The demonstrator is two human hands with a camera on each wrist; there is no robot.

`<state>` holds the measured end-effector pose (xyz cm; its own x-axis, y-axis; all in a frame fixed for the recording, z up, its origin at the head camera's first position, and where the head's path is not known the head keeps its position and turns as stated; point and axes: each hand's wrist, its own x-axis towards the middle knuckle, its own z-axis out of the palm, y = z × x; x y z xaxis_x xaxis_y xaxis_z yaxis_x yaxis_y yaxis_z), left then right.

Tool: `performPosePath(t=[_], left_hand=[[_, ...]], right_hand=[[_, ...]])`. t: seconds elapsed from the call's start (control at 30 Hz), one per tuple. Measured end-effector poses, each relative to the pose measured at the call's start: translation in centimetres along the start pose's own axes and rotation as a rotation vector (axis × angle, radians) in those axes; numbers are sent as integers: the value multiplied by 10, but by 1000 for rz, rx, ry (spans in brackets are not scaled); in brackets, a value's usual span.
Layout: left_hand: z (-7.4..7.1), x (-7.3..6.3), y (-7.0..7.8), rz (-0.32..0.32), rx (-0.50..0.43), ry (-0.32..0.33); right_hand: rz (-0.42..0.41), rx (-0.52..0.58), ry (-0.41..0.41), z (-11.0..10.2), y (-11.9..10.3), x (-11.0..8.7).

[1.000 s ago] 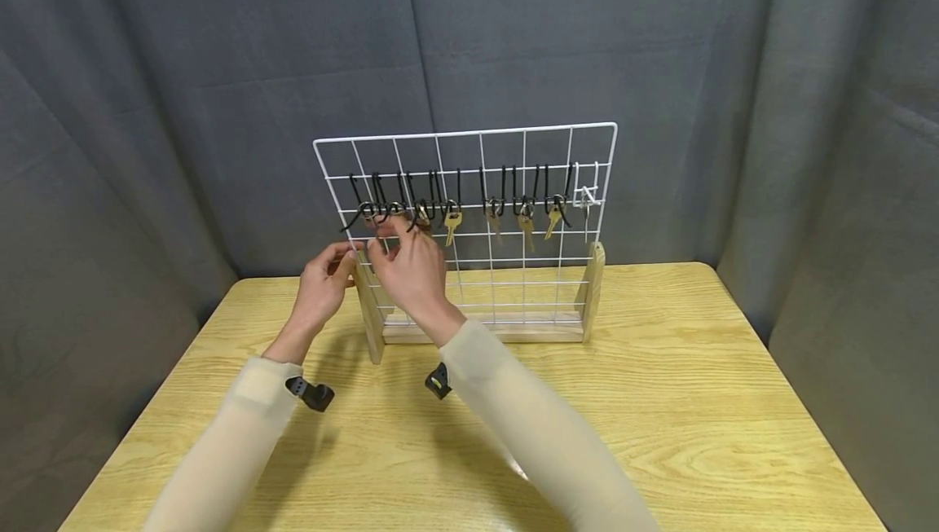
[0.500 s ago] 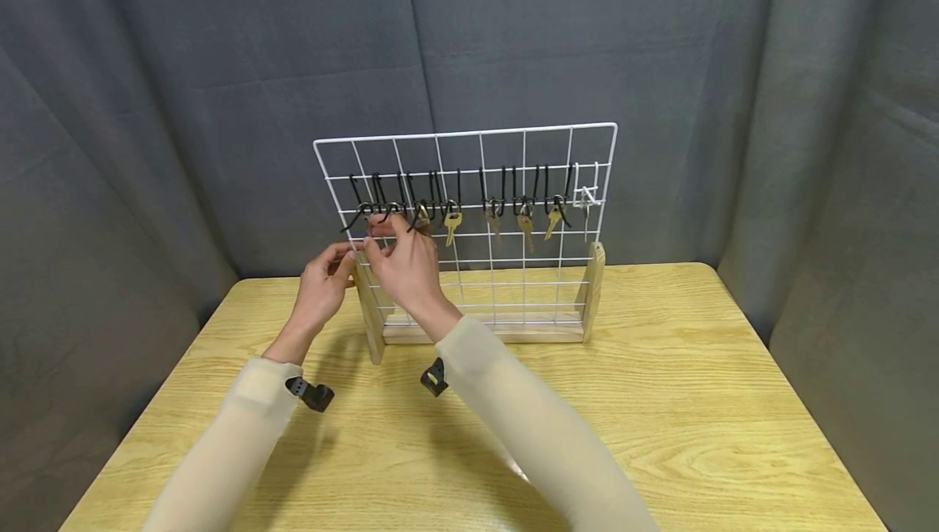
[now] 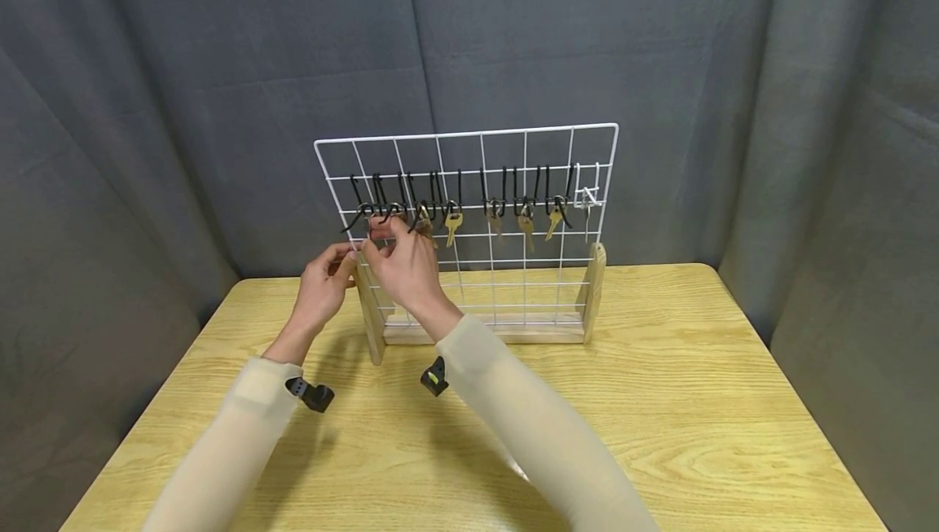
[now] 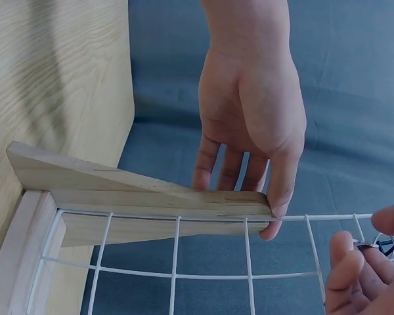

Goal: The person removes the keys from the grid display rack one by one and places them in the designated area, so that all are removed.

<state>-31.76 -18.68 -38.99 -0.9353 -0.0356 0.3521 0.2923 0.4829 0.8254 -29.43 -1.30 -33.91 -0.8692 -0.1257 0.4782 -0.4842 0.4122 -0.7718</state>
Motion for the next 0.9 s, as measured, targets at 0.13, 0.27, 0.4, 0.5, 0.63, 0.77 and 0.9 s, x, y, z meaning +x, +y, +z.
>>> performPosePath(t=[0.13,0.27,0.4,0.5,0.63,0.77,0.9], left_hand=[[1,1,0,3,-1,3],[1,1,0,-1,-13,1],[0,1,0,-3,-19,-1],[0,1,0,-1,-5,-1],[0,0,0,0,6,-1],[0,0,0,0,-1,2],[-1,0,0,2,12,0]], right_hand=[[-4,8,-13,0,0,1],[2,38,-41,0,0,1],[-1,55,-42,1,1,0],[-11,61,-29,0,1,0],[-23,70,-13,0,1,-1],[-40,60,1,0,-1,-2],[-48,48,9,-1,-2,-3]])
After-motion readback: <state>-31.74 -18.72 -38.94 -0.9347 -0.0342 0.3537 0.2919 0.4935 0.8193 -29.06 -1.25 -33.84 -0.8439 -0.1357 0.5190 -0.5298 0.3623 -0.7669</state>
